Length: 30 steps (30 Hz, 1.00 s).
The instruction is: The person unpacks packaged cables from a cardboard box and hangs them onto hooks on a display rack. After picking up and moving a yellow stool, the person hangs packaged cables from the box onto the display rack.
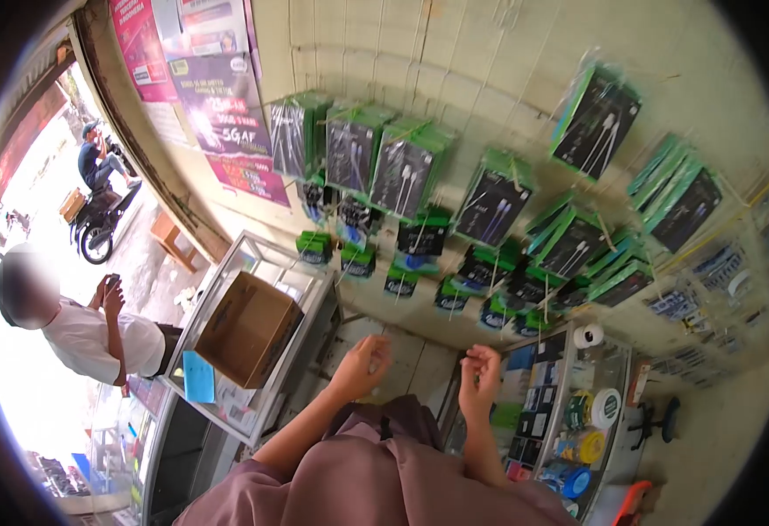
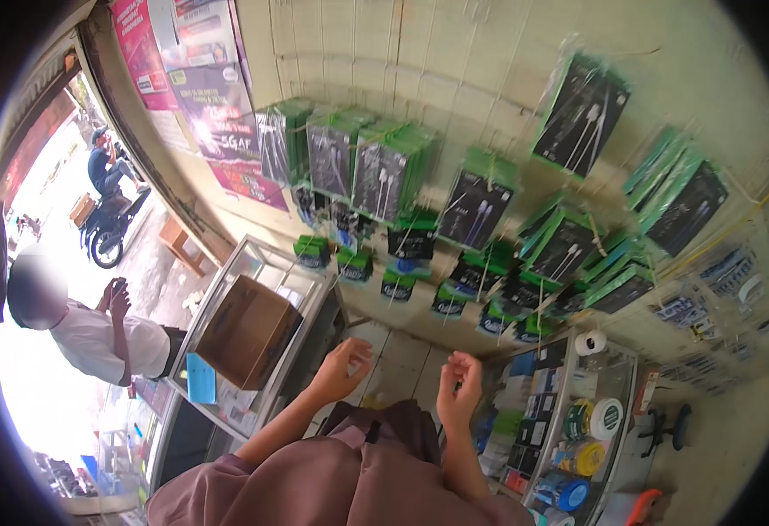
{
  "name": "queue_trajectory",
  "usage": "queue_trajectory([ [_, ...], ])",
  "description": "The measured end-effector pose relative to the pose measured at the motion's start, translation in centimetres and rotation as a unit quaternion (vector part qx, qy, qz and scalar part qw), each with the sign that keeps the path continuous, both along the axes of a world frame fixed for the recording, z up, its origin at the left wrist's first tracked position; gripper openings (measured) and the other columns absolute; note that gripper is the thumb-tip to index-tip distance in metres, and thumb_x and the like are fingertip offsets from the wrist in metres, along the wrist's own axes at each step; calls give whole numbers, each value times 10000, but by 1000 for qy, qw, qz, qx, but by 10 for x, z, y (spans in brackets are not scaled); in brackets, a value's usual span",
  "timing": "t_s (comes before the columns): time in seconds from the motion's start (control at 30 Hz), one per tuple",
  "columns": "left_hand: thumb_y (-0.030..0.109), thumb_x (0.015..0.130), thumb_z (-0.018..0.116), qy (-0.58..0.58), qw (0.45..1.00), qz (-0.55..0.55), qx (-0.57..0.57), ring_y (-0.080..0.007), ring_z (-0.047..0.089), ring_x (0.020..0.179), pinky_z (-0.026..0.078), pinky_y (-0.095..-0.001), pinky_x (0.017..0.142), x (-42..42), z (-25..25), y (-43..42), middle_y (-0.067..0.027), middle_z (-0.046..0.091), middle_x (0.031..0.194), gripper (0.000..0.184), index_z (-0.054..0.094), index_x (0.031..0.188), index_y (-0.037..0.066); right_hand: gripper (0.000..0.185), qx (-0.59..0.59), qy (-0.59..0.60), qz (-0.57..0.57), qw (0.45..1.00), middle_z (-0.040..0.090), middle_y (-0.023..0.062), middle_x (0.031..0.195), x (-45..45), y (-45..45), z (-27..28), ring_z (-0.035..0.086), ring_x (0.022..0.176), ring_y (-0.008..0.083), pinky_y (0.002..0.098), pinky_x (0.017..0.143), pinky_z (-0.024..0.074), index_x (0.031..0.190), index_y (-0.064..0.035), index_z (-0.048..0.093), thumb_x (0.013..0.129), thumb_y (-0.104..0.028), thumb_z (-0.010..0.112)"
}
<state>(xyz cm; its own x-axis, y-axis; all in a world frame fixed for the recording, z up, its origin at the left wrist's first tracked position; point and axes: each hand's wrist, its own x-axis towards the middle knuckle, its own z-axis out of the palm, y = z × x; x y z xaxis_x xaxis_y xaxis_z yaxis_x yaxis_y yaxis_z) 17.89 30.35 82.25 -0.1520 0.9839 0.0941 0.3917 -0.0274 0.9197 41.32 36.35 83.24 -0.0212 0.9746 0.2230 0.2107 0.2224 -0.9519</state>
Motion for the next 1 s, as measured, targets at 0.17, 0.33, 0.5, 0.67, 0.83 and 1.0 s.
queue_trajectory([
  [0.17, 252, 873, 646, 86, 974, -100, -186, -308, 631, 978, 529, -380, 802, -20, -71, -64, -180, 592, 1105, 377, 552, 1163, 30, 265, -187, -187, 167, 950, 638, 103, 1017, 27, -31, -78, 647, 829, 201, 315, 716, 512, 1125, -64, 569, 883, -149, 638],
  [0.33, 316, 863, 642, 152, 942, -94, -284, -343, 610, 1010, 498, -406, 865, -18, -100, -100, -190, 592, 1120, 417, 565, 1175, 50, 341, -207, -428, 312, 823, 669, 145, 995, 51, -43, -148, 656, 873, 246, 354, 742, 514, 1155, -54, 583, 877, -240, 653],
  [0.5, 333, 857, 626, 116, 941, -52, -315, -380, 592, 1019, 482, -440, 871, -8, -133, -123, -198, 602, 1095, 441, 556, 1183, 45, 382, -285, -369, 334, 819, 659, 142, 1051, 61, -48, -207, 645, 952, 291, 398, 799, 512, 1184, -53, 570, 900, -303, 622],
  [0.67, 321, 864, 627, 167, 925, -94, -328, -360, 598, 1013, 482, -435, 871, -14, -191, -133, -184, 607, 1075, 412, 561, 1166, 50, 358, -296, -387, 283, 826, 650, 138, 1038, 69, -41, -264, 635, 964, 299, 405, 817, 512, 1191, -62, 565, 916, -289, 600],
  [0.83, 321, 883, 609, 209, 917, -174, -290, -361, 599, 1000, 479, -437, 871, -36, -301, -115, -173, 614, 1069, 380, 566, 1155, 60, 289, -222, -283, 249, 899, 666, 127, 956, 83, -38, -338, 667, 827, 269, 367, 732, 532, 1145, -47, 576, 899, -190, 624],
  [1.0, 337, 879, 628, 181, 920, -178, -299, -345, 607, 1036, 478, -425, 900, -51, -387, -61, -186, 631, 1081, 388, 587, 1143, 55, 278, -177, -264, 159, 935, 685, 110, 880, 103, -31, -454, 677, 801, 239, 360, 723, 542, 1119, -57, 590, 879, -182, 656],
])
